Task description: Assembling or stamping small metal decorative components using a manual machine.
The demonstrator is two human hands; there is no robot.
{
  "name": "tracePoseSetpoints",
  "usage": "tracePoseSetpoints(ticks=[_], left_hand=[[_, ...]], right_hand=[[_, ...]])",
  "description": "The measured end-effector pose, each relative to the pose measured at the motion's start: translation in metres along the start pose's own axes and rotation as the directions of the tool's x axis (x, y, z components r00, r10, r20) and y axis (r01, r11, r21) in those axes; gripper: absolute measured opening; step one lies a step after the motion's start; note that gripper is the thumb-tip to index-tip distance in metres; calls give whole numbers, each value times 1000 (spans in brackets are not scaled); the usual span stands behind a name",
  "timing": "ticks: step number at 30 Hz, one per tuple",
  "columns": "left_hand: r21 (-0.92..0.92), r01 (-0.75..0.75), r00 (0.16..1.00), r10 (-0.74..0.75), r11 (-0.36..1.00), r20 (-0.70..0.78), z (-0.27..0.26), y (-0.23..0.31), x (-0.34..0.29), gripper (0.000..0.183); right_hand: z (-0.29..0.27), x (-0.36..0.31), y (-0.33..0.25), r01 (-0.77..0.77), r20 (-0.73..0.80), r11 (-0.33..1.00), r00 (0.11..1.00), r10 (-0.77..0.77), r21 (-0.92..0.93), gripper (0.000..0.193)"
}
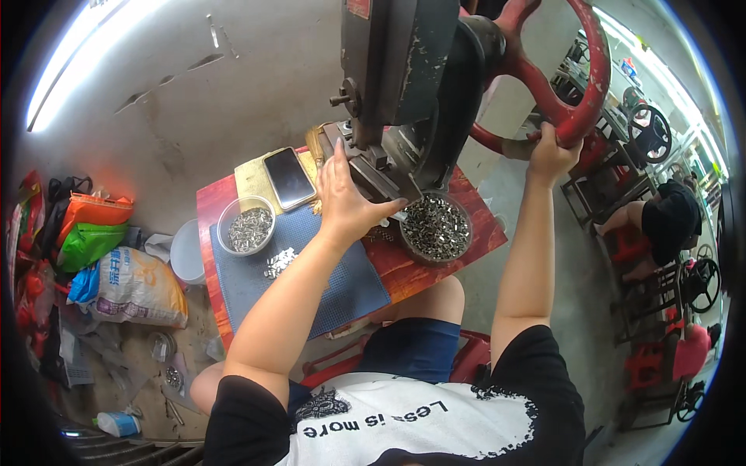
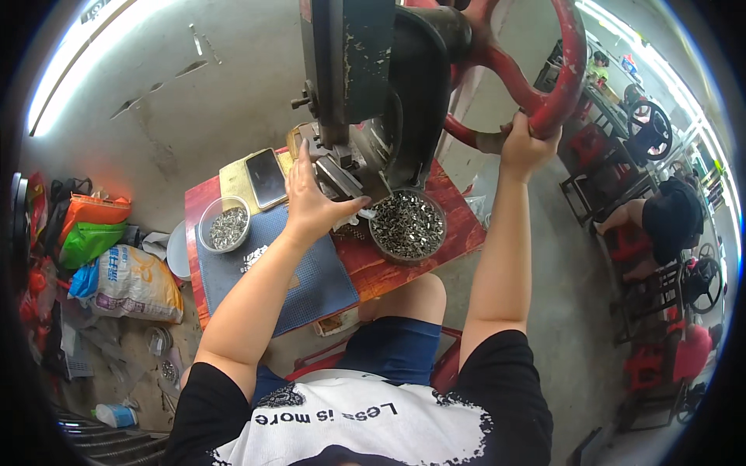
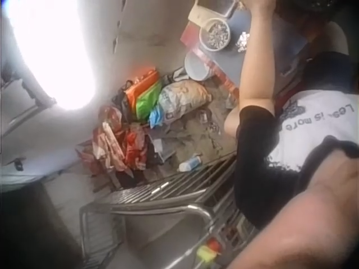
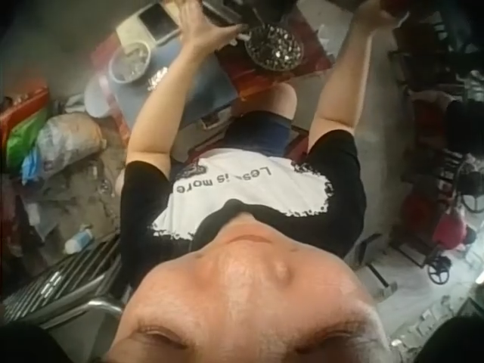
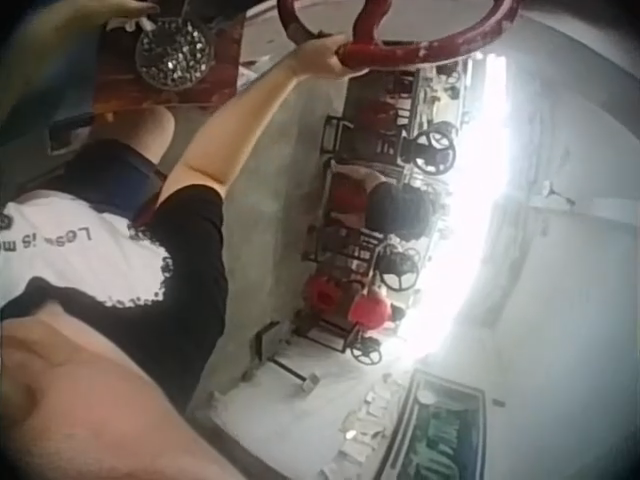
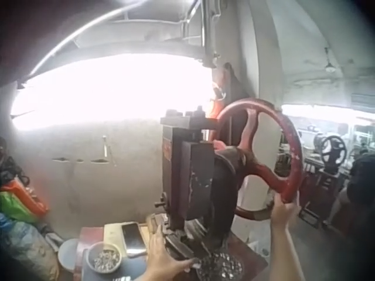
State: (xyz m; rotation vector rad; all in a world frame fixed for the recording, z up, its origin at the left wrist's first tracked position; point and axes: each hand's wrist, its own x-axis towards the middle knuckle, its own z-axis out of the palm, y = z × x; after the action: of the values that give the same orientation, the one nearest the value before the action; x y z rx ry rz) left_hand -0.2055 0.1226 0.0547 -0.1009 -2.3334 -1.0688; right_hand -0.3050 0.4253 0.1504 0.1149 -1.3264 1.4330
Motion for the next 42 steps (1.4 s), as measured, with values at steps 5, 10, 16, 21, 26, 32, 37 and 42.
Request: tracePoseSetpoints(ticks=[5, 10, 16, 21, 26, 32, 37, 42], left_hand=[[6, -311, 943, 310, 950, -123, -6, 34, -5, 134], [3, -443, 895, 442, 897, 56, 9, 62, -21, 136], [65, -487, 853, 458, 871, 252, 26, 70, -28, 132], [138, -405, 906, 376, 904, 197, -7, 70, -39, 129], [339, -65, 980, -5, 938, 201, -56, 43, -57, 120], [515, -20, 876, -233, 857, 422, -56, -6, -67, 114], [479, -80, 863, -179, 874, 472, -56, -11, -79, 105], [408, -122, 954, -7, 905, 300, -71, -10, -90, 86]], right_hand=[[-35, -4, -3, 163, 152, 800, 984, -91, -577, 54], [-60, -109, -42, -207, 437, 762, 715, 546, -614, 44], [-57, -140, -48, -244, 623, 745, 423, 658, -621, 38], [-59, -141, -35, 157, 665, 760, 613, 425, -630, 37], [-58, -129, -14, -189, 569, 708, 473, 673, -681, 40], [-60, -126, -18, -763, 628, 536, 226, 745, -361, 36], [-60, -124, -26, -811, 652, 484, 175, 737, -329, 27], [-59, -124, -28, -775, 611, 489, 172, 772, -400, 21]])
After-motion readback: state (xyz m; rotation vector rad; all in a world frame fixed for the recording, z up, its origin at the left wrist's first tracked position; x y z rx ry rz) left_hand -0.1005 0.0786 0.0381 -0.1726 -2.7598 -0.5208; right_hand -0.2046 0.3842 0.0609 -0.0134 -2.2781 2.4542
